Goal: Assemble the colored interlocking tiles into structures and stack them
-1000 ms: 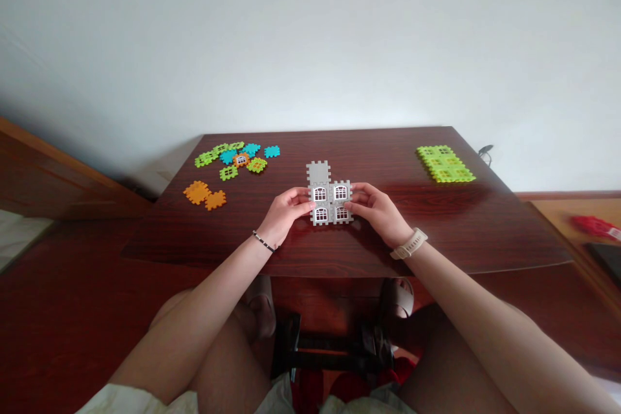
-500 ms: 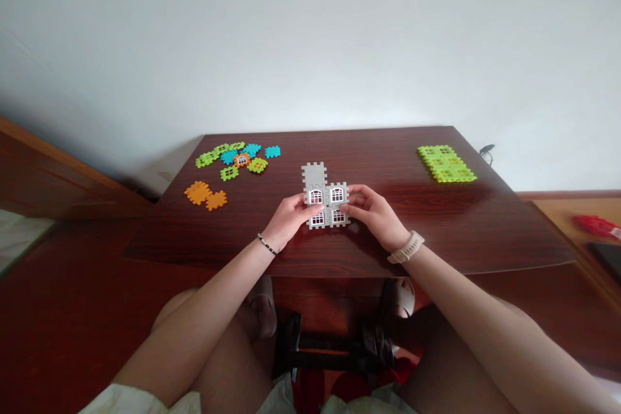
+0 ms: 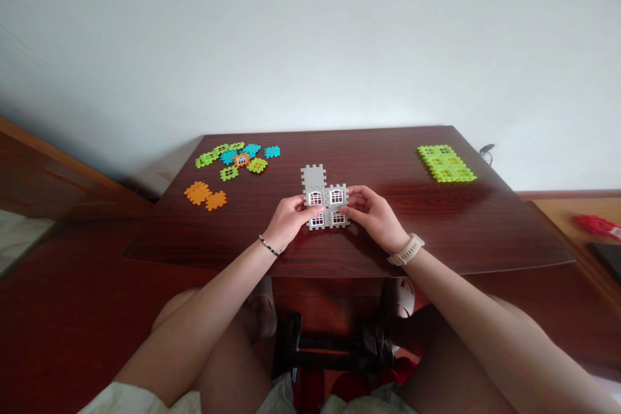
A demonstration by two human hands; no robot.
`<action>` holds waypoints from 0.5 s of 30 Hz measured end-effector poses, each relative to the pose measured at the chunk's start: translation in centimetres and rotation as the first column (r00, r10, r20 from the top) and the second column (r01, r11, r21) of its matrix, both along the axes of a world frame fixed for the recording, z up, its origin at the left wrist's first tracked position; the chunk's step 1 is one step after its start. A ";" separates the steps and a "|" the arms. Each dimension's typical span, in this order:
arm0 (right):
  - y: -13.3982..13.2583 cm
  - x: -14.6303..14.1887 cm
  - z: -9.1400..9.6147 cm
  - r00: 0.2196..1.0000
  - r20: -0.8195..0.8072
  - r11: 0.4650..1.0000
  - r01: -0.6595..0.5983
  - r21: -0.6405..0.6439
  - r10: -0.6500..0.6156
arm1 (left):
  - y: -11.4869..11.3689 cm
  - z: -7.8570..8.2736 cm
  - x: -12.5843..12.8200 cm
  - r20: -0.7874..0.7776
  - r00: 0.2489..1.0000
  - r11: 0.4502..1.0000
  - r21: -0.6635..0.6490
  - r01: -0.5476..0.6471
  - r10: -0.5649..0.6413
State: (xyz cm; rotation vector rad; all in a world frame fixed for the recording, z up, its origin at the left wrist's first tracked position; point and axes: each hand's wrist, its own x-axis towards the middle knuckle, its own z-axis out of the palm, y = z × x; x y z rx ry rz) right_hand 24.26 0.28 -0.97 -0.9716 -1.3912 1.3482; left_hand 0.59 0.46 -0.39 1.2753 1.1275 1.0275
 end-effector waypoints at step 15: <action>-0.2 -0.4 0.1 0.999 -0.032 0.999 -0.030 -0.038 0.029 | 1.0 0.5 -0.5 0.311 0.947 0.995 -0.074 -0.060 0.080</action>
